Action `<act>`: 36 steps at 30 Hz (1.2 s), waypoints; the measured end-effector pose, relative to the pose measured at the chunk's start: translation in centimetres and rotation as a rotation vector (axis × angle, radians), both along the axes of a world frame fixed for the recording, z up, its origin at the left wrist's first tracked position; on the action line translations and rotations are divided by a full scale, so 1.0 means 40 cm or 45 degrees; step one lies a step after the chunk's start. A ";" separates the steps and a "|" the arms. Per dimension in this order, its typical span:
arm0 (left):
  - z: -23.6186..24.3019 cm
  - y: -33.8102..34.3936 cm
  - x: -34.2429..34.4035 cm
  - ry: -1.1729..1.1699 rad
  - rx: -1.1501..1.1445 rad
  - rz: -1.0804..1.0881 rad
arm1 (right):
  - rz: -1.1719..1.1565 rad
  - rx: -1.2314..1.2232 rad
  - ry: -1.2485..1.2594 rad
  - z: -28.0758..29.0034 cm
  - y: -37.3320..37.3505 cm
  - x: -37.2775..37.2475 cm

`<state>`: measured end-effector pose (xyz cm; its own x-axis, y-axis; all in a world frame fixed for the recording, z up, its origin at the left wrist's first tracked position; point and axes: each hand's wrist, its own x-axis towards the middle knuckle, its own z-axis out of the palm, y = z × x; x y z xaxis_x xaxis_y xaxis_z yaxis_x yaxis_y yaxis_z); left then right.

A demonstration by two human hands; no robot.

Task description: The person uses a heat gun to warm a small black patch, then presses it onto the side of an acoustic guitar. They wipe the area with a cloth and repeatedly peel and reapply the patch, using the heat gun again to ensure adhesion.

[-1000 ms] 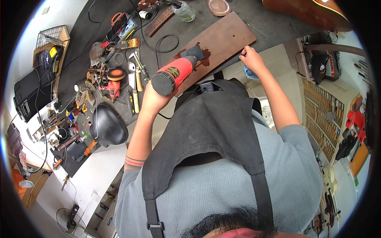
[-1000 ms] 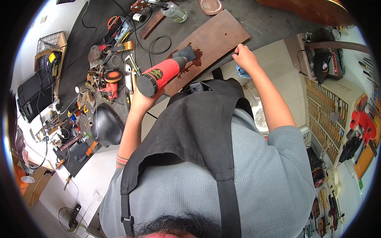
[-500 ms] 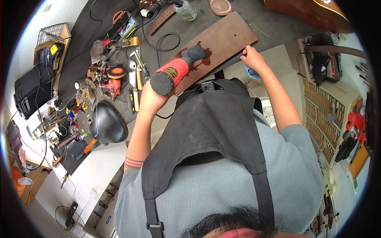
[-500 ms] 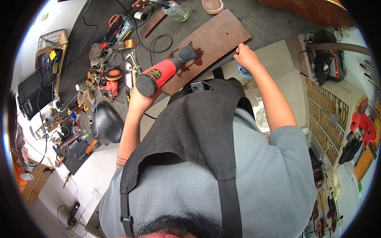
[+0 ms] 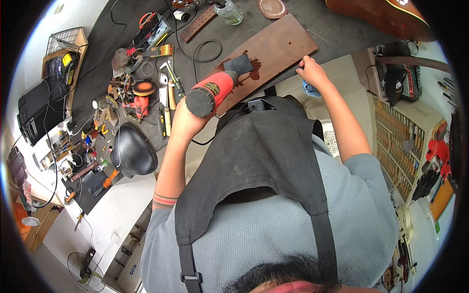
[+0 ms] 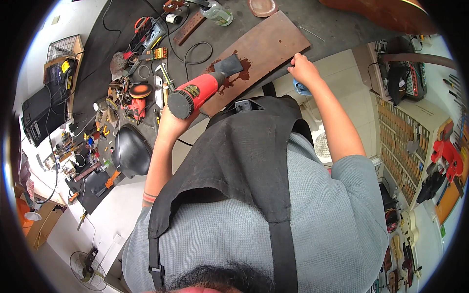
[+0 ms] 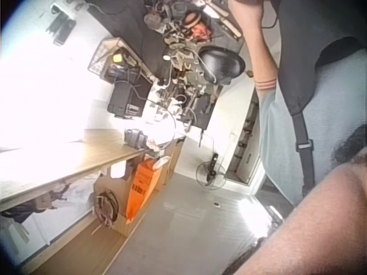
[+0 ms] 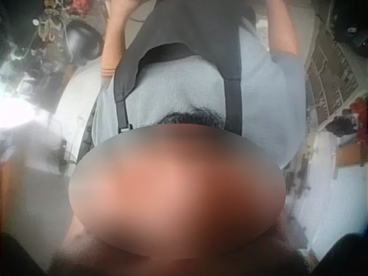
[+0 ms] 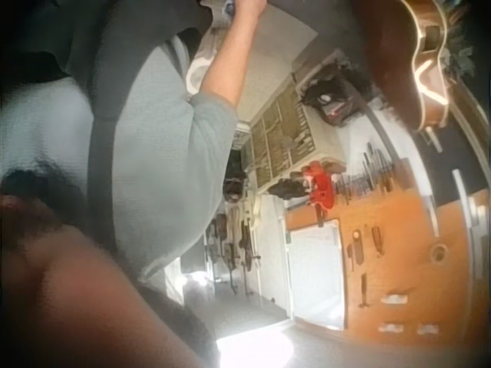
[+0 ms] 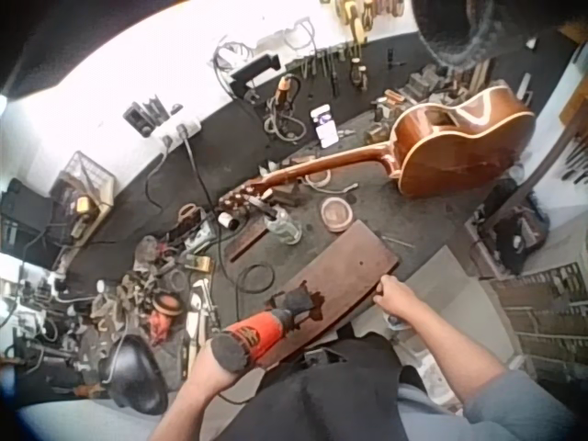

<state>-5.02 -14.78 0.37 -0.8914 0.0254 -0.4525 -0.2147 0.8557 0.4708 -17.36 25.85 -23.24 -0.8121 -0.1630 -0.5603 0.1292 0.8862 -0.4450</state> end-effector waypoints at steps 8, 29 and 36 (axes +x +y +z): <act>-0.010 0.004 -0.009 -0.015 0.033 -0.003 | 0.010 -0.014 -0.002 -0.008 0.007 -0.003; 0.030 -0.007 0.019 0.067 0.021 0.118 | 0.034 -0.015 0.005 -0.013 0.011 -0.006; 0.007 -0.013 0.015 0.030 0.001 0.140 | 0.031 -0.039 -0.011 0.000 0.010 -0.010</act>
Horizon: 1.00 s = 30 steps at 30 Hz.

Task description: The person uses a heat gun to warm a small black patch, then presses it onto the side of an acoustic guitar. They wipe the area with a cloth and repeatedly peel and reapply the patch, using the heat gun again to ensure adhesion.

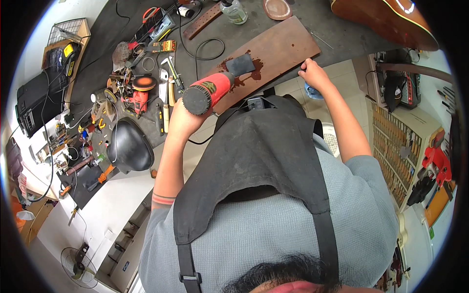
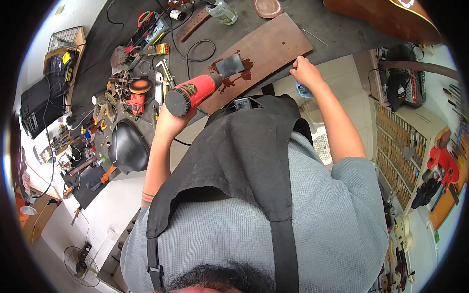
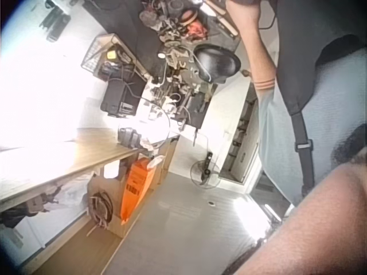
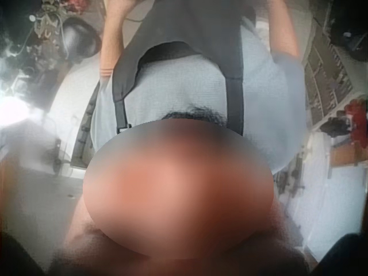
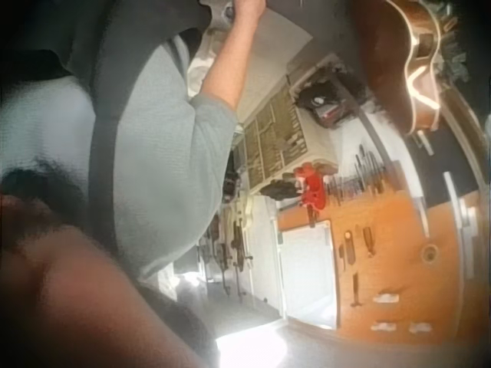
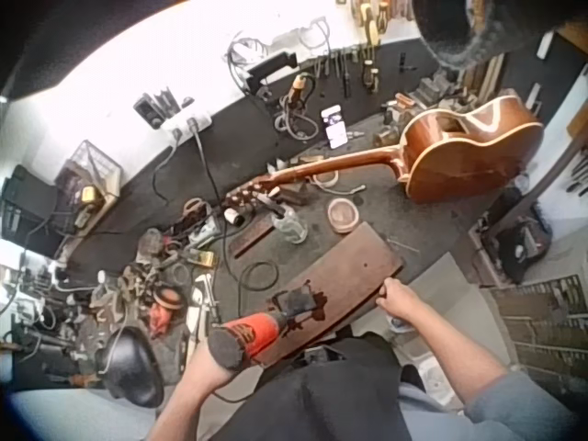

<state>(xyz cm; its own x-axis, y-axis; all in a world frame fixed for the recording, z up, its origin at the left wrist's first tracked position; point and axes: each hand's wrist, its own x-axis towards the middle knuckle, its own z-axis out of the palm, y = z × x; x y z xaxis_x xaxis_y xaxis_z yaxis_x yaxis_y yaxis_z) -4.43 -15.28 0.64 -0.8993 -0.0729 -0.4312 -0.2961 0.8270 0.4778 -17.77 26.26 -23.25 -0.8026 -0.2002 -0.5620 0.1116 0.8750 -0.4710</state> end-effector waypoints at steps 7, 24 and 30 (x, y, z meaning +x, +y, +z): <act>-0.021 -0.023 -0.002 0.132 0.096 -0.041 | 0.006 0.001 0.012 -0.003 0.002 0.002; -0.024 0.029 -0.016 -0.023 0.181 -0.013 | 0.154 0.010 -0.227 0.042 -0.011 -0.030; -0.080 -0.024 0.071 0.032 0.240 0.200 | 0.152 -0.284 -0.097 0.131 -0.163 -0.047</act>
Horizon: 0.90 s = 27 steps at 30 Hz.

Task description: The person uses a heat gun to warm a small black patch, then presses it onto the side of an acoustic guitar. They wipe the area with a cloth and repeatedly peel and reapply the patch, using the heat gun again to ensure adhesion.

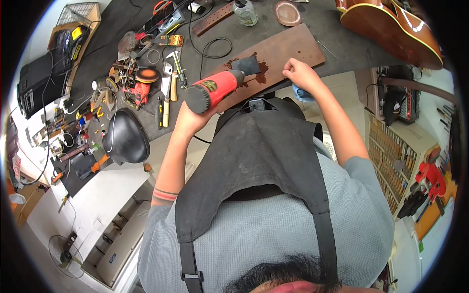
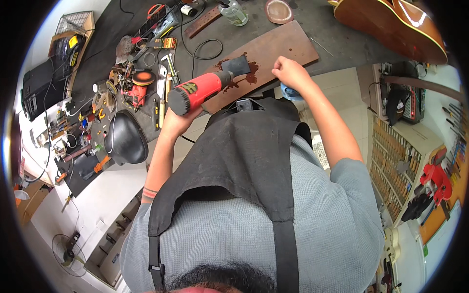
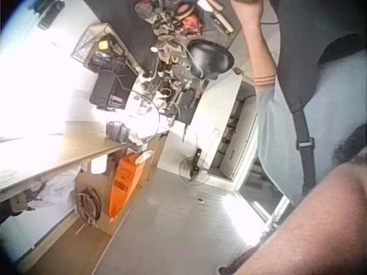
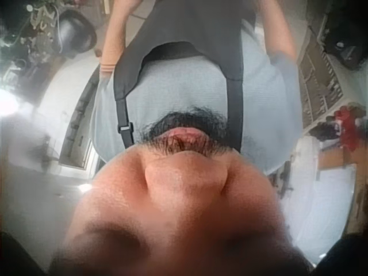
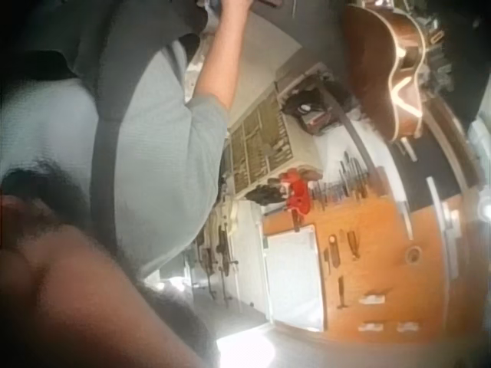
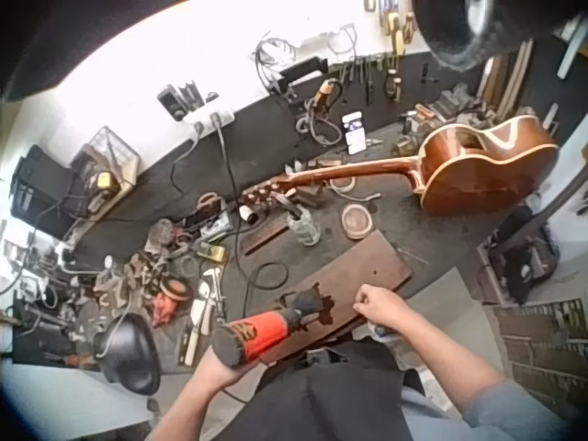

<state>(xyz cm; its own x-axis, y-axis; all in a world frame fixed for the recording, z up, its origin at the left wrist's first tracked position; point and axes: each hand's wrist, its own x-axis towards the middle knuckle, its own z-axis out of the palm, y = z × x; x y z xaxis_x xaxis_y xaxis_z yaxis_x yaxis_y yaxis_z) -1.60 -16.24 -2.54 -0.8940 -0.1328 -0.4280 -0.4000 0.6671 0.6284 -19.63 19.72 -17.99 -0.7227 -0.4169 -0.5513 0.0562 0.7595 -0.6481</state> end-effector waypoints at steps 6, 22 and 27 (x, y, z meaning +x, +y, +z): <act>-0.038 -0.032 0.102 -0.019 0.195 0.265 | 0.182 0.073 0.325 0.022 -0.117 -0.071; -0.062 -0.129 0.109 0.323 -0.305 0.216 | 0.682 0.170 0.608 0.015 -0.261 -0.055; -0.130 -0.209 -0.056 0.296 -0.531 0.233 | 0.394 -0.008 0.357 0.001 -0.253 -0.043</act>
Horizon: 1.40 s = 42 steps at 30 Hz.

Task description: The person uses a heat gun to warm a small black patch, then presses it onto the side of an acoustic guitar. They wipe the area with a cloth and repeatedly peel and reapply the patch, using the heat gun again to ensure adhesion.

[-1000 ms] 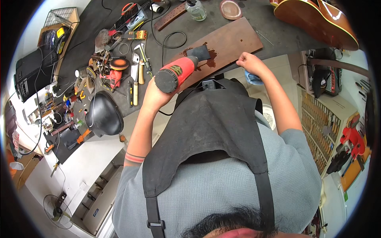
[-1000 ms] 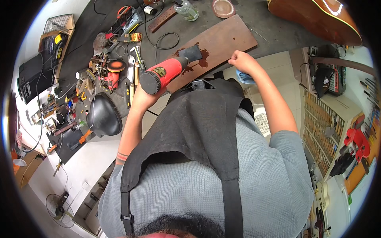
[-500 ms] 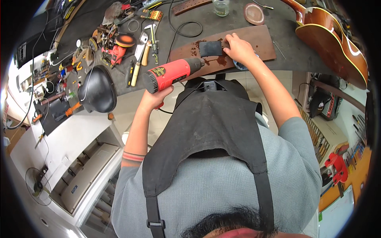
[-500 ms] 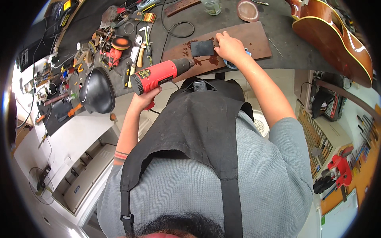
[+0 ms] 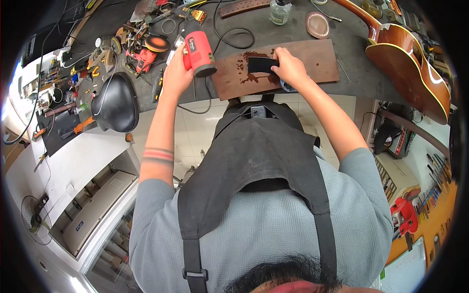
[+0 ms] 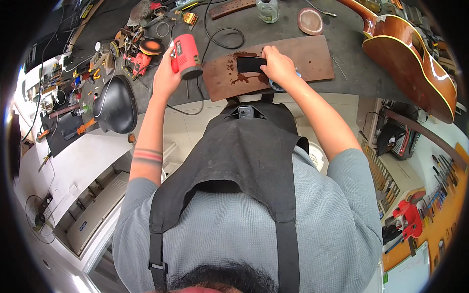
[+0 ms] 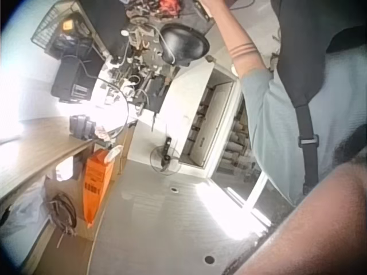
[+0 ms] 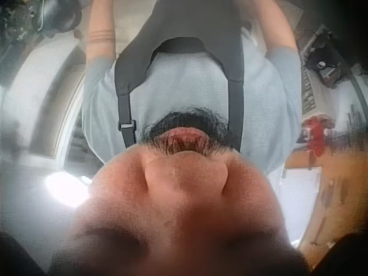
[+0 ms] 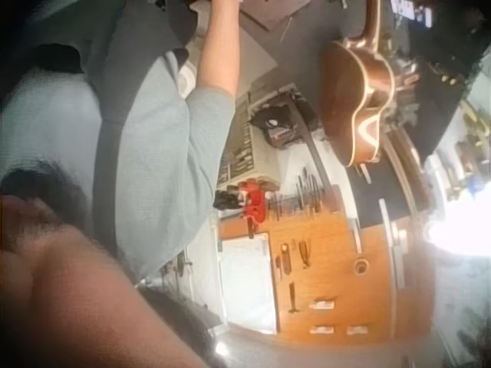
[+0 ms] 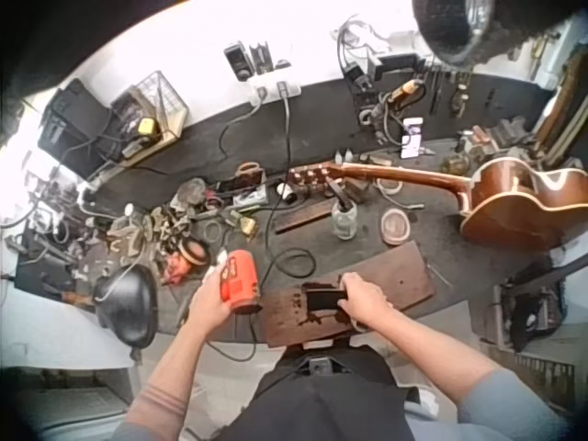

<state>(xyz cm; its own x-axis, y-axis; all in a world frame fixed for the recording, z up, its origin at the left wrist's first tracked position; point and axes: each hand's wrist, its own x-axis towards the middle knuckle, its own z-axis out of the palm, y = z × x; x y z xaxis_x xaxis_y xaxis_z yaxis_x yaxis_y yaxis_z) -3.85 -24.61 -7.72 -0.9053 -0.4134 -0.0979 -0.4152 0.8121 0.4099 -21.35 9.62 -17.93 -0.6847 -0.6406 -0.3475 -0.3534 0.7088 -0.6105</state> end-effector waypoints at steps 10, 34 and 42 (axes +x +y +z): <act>-0.246 -0.104 -0.016 -0.084 -0.188 -0.099 | -0.014 -0.538 0.376 0.240 0.114 0.090; 0.230 -0.040 1.109 0.833 1.977 0.647 | 0.631 -0.352 1.205 0.399 -0.527 0.386; 0.290 -0.255 1.443 1.282 1.901 0.859 | 0.841 -0.723 0.082 0.534 -0.981 0.983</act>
<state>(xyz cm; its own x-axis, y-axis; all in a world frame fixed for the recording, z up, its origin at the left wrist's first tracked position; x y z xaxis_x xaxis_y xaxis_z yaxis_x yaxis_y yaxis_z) 53.86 -34.83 3.89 -0.5957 -0.7556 -0.2724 0.3349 -0.5419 0.7708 17.99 -29.62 3.43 -0.1193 -0.9780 0.1712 -0.6307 -0.0585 -0.7738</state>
